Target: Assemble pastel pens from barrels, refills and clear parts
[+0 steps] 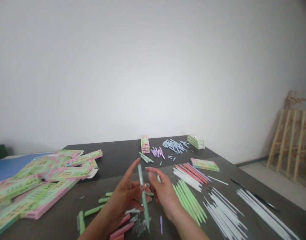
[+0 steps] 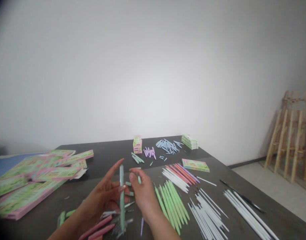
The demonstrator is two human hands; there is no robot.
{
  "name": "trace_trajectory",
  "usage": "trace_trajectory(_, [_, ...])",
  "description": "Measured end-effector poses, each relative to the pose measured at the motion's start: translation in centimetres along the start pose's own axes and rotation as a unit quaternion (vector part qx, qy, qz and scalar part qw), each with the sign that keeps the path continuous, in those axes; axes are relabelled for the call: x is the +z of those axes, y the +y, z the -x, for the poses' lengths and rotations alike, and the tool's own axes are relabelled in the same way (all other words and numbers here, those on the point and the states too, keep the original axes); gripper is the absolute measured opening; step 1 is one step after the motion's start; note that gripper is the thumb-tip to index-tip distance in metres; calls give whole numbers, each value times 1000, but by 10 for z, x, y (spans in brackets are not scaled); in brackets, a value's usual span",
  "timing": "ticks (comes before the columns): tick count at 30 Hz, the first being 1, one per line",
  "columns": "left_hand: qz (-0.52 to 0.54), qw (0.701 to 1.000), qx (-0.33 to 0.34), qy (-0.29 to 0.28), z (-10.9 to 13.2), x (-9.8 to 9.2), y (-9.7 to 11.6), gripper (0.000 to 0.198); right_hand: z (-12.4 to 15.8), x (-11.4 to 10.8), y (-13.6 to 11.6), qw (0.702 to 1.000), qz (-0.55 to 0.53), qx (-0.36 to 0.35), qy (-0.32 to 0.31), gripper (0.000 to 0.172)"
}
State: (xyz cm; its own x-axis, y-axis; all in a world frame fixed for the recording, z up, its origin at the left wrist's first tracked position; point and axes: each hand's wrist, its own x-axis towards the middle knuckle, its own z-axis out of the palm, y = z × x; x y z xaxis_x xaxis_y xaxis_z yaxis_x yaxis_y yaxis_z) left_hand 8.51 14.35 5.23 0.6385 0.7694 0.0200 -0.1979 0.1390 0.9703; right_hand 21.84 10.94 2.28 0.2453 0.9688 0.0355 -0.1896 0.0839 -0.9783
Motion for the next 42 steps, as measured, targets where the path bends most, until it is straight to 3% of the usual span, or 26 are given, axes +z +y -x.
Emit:
trace_trajectory(3, [-9,998,40,49,-3,-6,8,91,-2,-1,10,998,58,-18,-2,54])
trace_trajectory(6, [-12,994,64,91,-7,-18,12,87,4,2,12,992,93,2,-81,56])
trace_trajectory(12, [-19,973,73,218,-14,-43,17,82,16,9,5,981,-13,101,-164,52])
trace_trajectory(15, [-30,975,68,211,-13,-39,17,81,17,13,6,971,-86,150,-164,46])
trace_trajectory(19, [6,987,49,156,-10,-25,15,83,15,13,12,955,-165,194,-153,33])
trace_trajectory(23, [86,990,45,101,-10,-24,12,83,9,6,14,906,-256,262,-213,24])
trace_trajectory(25, [109,990,31,89,-12,-29,8,68,7,2,13,888,-257,285,-254,25])
trace_trajectory(26, [116,989,23,89,-14,-31,6,54,7,1,12,895,-230,282,-256,27])
trace_trajectory(28, [121,985,5,119,-17,-33,0,26,7,2,12,946,-87,229,-212,32])
trace_trajectory(30, [123,977,-7,172,-19,-32,-5,16,7,4,13,979,85,135,-124,35])
trace_trajectory(33, [127,965,-13,230,-22,-27,-12,14,7,8,15,978,207,11,-12,28])
trace_trajectory(36, [129,962,3,240,-22,-25,-14,12,4,7,17,974,215,-63,45,15])
trace_trajectory(37, [129,963,9,238,-22,-25,-13,12,3,6,18,981,185,-48,44,17])
trace_trajectory(39, [129,963,16,236,-22,-25,-13,12,0,4,18,996,72,51,8,30])
trace_trajectory(42, [129,963,11,238,-21,-24,-12,13,-2,1,19,983,-84,161,-36,43])
